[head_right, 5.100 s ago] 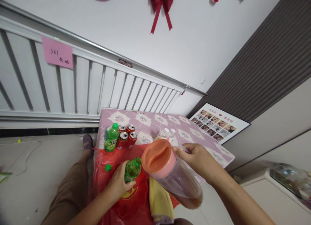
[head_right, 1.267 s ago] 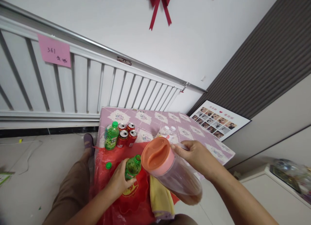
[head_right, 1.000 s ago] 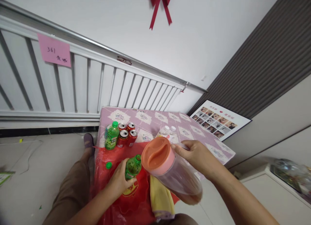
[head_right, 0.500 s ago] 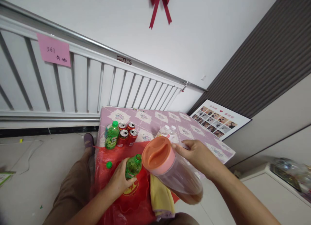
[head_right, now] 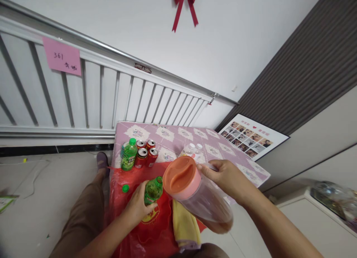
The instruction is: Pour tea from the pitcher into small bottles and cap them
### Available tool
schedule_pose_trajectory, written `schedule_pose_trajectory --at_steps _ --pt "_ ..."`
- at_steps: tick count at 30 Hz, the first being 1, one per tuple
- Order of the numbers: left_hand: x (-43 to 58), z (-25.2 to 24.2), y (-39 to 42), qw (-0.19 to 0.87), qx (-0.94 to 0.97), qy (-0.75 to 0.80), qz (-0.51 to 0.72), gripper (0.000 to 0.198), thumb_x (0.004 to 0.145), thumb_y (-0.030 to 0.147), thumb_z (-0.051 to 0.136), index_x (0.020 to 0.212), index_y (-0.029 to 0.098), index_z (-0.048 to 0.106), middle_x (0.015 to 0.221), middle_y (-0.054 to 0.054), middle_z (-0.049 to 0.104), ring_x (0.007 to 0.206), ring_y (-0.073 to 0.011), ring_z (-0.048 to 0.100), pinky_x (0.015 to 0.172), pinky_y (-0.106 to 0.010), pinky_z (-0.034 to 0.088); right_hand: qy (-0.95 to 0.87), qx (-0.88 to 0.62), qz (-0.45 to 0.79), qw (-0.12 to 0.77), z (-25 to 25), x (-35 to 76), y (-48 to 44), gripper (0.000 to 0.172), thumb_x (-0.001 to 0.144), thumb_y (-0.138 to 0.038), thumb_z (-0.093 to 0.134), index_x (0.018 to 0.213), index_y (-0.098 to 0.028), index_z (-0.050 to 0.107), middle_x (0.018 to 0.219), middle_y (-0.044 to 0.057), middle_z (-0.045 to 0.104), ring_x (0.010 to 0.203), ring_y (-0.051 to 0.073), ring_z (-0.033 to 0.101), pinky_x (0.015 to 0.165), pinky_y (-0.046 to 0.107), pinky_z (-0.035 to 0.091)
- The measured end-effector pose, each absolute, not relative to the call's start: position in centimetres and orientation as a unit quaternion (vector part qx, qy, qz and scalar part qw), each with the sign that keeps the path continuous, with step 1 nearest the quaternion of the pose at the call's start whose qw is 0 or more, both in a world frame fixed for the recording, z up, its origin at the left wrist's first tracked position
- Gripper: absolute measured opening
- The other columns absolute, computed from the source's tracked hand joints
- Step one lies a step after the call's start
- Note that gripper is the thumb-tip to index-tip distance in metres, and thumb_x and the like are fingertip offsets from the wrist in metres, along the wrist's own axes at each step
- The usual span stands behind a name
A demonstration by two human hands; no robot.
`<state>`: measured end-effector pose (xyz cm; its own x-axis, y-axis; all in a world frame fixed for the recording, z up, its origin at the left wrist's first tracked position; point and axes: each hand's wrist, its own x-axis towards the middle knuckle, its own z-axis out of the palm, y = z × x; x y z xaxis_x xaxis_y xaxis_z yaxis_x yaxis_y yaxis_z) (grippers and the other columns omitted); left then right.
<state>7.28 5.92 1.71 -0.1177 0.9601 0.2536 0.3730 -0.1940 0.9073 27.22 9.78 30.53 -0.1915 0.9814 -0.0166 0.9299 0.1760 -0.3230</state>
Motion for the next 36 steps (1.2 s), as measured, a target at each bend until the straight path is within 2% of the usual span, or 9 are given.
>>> schedule_pose_trajectory --at_steps 5,13,21,29,36 --pt "7.34 1.66 5.91 0.3 0.589 0.565 0.495 0.072 0.061 0.015 0.076 0.126 0.019 0.045 0.124 -0.011 0.06 0.118 -0.0292 0.057 0.102 -0.048 0.045 -0.759 -0.629 0.134 0.106 30.4 27.24 9.87 0.058 0.078 -0.075 0.047 0.056 -0.021 0.046 0.054 -0.005 0.03 0.051 0.011 0.027 0.046 0.026 0.023" --pt "7.4 1.81 5.91 0.298 0.587 0.565 0.497 0.072 0.061 0.015 0.076 0.126 0.019 0.045 0.122 -0.011 0.061 0.117 -0.0294 0.058 0.101 -0.048 0.046 -0.757 -0.63 0.138 0.101 30.51 27.09 9.78 0.059 0.077 -0.076 0.048 0.055 -0.022 0.042 0.055 -0.006 0.028 0.052 0.011 0.025 0.046 0.026 0.022" --pt "7.44 1.52 5.98 0.301 0.588 0.565 0.494 0.073 0.061 0.016 0.076 0.127 0.015 0.043 0.124 -0.014 0.059 0.119 -0.03 0.056 0.103 -0.047 0.044 -0.757 -0.631 0.135 0.108 30.46 27.18 9.77 0.055 0.081 -0.071 0.049 0.06 -0.02 0.051 0.055 -0.005 0.033 0.054 0.011 0.028 0.047 0.026 0.023" --pt "7.42 1.53 5.93 0.303 0.585 0.564 0.498 0.071 0.061 0.016 0.077 0.124 0.021 0.045 0.119 -0.009 0.061 0.118 -0.0292 0.057 0.101 -0.047 0.046 -0.756 -0.63 0.136 0.114 30.58 26.87 9.53 0.054 0.08 -0.069 0.051 0.057 -0.021 0.051 0.053 -0.006 0.034 0.052 0.011 0.03 0.048 0.026 0.024" --pt "7.48 1.32 6.0 0.298 0.584 0.565 0.502 0.074 0.061 0.015 0.076 0.126 0.021 0.044 0.121 -0.009 0.06 0.118 -0.0296 0.057 0.101 -0.048 0.046 -0.761 -0.624 0.133 0.116 30.41 27.25 9.81 0.055 0.081 -0.07 0.05 0.06 -0.02 0.055 0.053 -0.005 0.037 0.052 0.011 0.03 0.046 0.025 0.025"
